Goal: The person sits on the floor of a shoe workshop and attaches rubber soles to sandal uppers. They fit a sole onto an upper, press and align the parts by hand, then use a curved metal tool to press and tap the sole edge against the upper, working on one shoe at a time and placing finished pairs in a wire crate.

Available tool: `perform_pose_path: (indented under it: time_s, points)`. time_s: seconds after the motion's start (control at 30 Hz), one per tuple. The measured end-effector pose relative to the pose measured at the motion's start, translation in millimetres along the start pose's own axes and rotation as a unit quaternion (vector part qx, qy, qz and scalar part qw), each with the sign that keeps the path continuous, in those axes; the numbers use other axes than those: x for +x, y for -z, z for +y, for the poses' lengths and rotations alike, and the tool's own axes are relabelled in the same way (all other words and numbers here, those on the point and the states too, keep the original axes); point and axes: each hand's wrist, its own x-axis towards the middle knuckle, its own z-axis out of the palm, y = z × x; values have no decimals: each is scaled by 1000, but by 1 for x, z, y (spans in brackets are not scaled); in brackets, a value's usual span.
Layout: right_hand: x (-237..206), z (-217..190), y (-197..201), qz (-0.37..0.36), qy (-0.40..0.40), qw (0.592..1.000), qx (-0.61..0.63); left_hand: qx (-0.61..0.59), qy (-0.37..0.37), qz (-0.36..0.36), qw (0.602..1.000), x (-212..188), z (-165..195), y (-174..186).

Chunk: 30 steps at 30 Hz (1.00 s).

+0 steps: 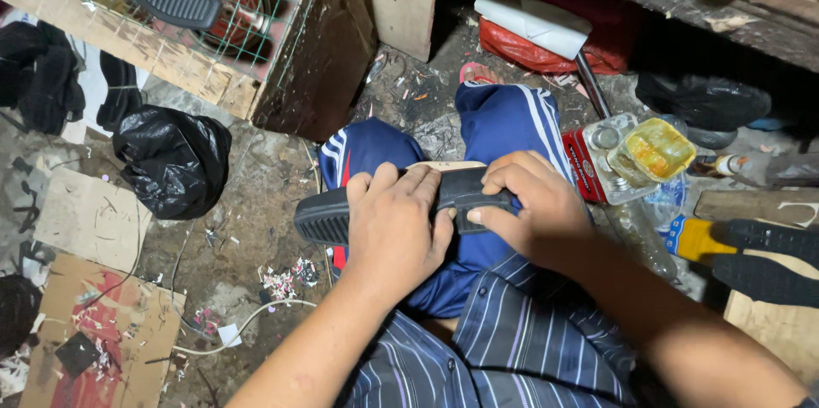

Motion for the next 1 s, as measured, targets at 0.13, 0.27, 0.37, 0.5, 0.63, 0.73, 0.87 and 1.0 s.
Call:
perform_pose_path:
  time_s: [0.13, 0.27, 0.37, 0.5, 0.63, 0.73, 0.87, 1.0]
  points:
    - [6, 4, 5, -15, -11, 1000, 15, 5, 11, -8, 1000, 1, 1, 3]
    - [11, 5, 4, -65, -56, 996, -29, 21, 5, 10, 1000, -2, 2, 3]
    - [13, 3, 6, -103, -116, 987, -45, 20, 16, -5, 1000, -6, 3, 4]
    - [6, -6, 11, -82, -52, 995, -31, 0, 0, 23, 1000, -9, 1, 11]
    - [-8, -15, 10, -37, -44, 998, 3, -74, 15, 18, 997, -12, -6, 21]
    - [-13, -18, 7, -39, -81, 994, 63, -113, 25, 10, 993, -12, -9, 27]
    - [-10, -22, 3, -9, -55, 992, 110, -130, 27, 12, 991, -14, -14, 33]
    - [-5, -22, 2, 1, -17, 994, 105, -127, 32, 17, 991, -21, -19, 32]
